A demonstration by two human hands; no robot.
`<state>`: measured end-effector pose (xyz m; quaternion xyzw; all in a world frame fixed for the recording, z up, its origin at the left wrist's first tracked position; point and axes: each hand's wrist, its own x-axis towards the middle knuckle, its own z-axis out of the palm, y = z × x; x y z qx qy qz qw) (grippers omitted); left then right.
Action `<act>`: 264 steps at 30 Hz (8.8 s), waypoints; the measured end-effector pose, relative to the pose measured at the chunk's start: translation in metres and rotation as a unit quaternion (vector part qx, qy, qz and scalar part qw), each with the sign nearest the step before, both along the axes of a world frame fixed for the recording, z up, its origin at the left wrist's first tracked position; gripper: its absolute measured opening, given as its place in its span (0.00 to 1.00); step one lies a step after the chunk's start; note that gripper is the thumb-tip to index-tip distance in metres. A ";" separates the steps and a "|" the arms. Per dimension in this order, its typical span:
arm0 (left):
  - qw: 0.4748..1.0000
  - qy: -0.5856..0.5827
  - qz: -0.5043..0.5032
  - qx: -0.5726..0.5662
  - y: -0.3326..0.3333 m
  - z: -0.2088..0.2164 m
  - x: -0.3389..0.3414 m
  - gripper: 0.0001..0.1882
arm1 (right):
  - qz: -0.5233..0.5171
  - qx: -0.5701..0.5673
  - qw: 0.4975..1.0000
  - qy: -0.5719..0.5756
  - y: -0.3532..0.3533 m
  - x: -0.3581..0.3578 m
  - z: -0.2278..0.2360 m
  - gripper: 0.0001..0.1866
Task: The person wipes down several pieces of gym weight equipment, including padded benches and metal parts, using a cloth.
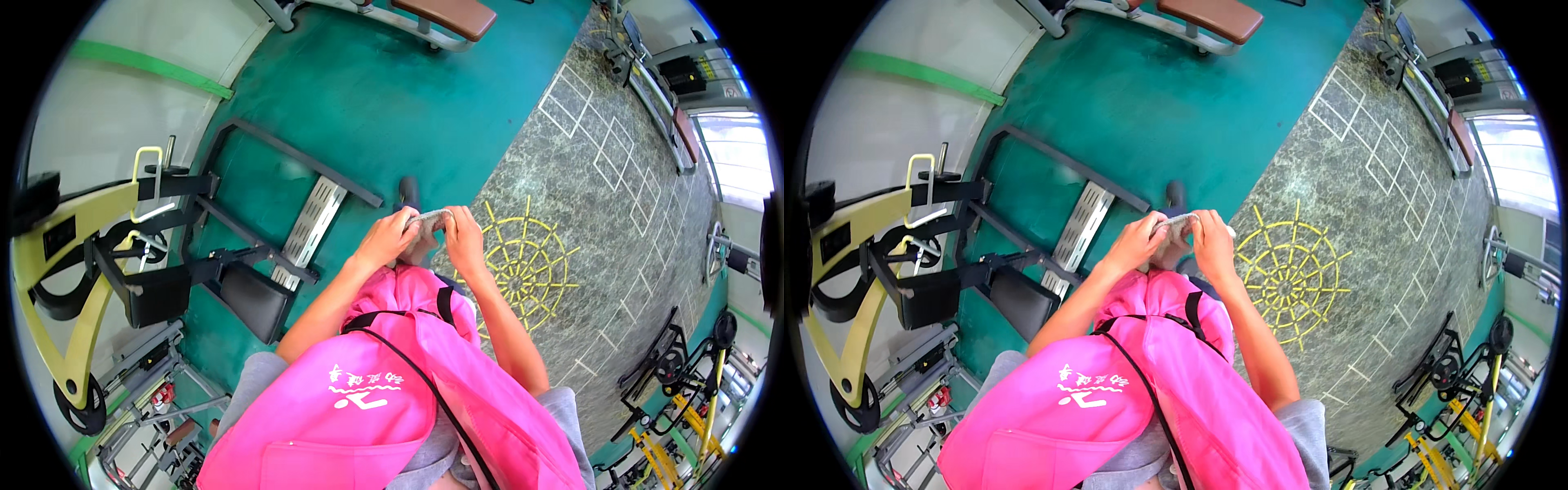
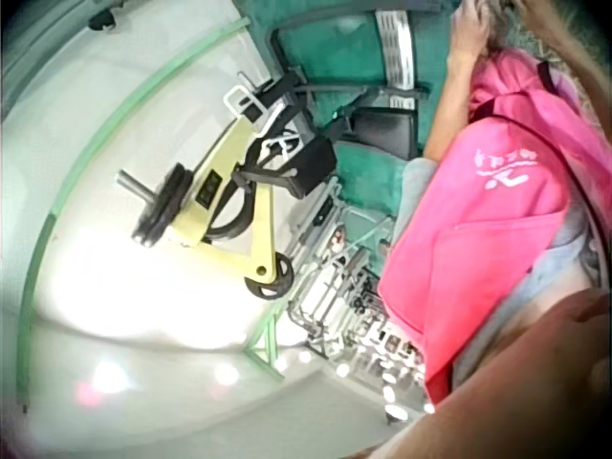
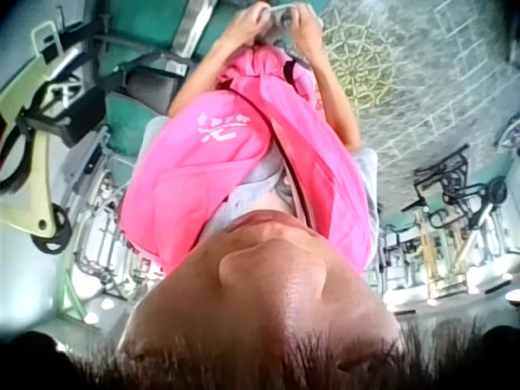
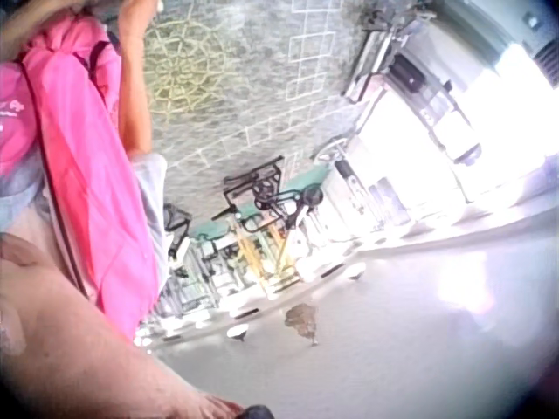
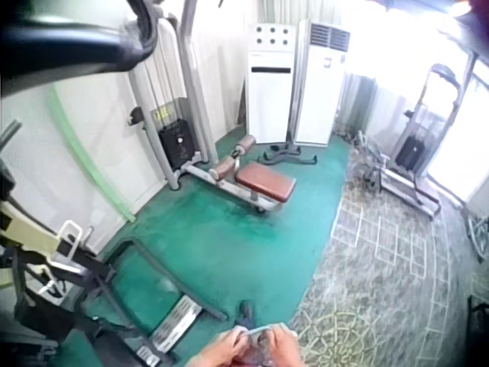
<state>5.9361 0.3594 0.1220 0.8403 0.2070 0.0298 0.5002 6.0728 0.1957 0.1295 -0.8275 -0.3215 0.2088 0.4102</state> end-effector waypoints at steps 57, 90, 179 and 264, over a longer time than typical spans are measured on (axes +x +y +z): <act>0.771 0.219 0.535 0.268 0.619 -0.489 0.924 0.30 | 0.547 0.023 0.756 -0.358 0.815 0.947 -0.506 0.34; 0.752 0.064 0.615 0.226 0.595 -0.504 0.965 0.36 | 0.594 0.019 0.753 -0.282 0.784 0.977 -0.506 0.33; 0.744 -0.038 0.572 0.345 0.721 -0.382 0.924 0.32 | 0.587 0.236 0.731 -0.257 0.934 0.938 -0.363 0.26; 0.791 0.269 0.412 0.364 0.438 -0.503 0.970 0.34 | 0.478 0.101 0.818 -0.304 0.604 1.011 -0.512 0.35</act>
